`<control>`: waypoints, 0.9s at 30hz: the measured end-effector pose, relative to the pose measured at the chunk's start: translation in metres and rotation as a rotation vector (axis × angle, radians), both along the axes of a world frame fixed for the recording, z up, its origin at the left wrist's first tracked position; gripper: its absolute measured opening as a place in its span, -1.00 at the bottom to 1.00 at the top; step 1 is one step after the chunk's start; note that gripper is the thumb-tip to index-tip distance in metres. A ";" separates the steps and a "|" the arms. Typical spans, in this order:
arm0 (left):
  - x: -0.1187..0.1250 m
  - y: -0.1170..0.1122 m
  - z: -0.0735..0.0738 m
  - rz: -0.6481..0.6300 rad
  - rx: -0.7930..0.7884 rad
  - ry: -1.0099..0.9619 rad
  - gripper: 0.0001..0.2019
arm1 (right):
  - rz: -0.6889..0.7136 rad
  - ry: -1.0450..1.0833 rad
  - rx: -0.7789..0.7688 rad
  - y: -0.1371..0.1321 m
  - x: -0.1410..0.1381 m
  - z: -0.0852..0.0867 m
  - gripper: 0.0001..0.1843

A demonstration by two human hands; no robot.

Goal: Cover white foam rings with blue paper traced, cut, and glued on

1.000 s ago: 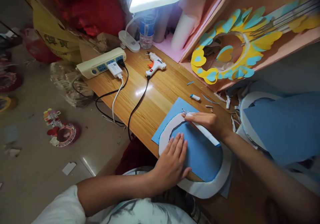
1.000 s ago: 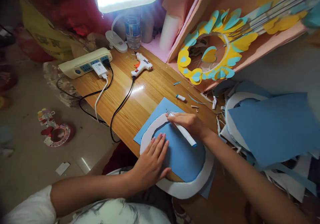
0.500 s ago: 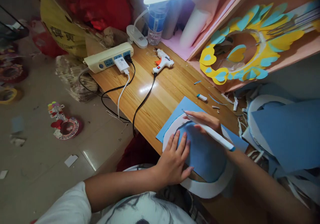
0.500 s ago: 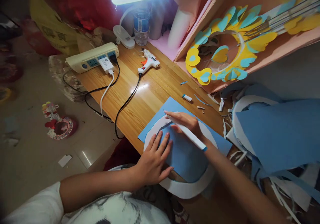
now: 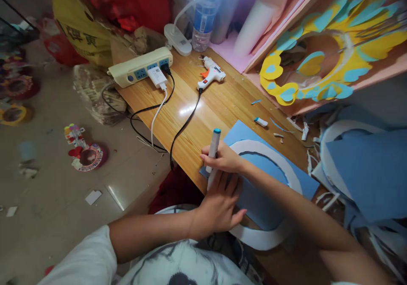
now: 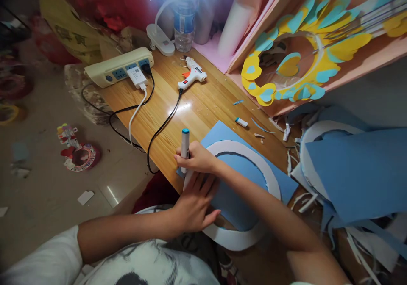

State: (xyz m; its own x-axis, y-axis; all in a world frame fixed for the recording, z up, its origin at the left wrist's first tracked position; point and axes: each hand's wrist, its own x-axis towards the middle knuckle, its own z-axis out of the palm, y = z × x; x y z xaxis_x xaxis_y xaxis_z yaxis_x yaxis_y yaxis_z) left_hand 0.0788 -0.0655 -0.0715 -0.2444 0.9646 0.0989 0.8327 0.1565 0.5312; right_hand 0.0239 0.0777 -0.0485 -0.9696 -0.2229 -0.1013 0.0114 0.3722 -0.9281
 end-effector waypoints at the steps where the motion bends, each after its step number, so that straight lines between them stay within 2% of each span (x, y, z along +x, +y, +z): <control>1: 0.000 0.000 0.000 0.003 0.004 0.011 -0.33 | 0.006 0.002 0.006 0.000 0.000 0.000 -0.60; 12: -0.002 0.000 0.006 -0.004 -0.044 0.104 -0.33 | 0.087 0.001 0.091 -0.004 -0.009 0.004 -0.59; 27: -0.003 0.002 0.006 -0.009 -0.077 0.090 -0.33 | 0.021 -0.021 0.074 0.003 -0.013 0.007 -0.60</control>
State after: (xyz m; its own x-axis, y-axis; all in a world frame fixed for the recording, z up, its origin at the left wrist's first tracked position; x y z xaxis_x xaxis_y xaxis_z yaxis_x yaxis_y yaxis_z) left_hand 0.0757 -0.0637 -0.0656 -0.2289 0.9724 0.0453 0.8781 0.1862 0.4408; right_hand 0.0105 0.0805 -0.0415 -0.9623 -0.2338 -0.1388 0.0224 0.4404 -0.8975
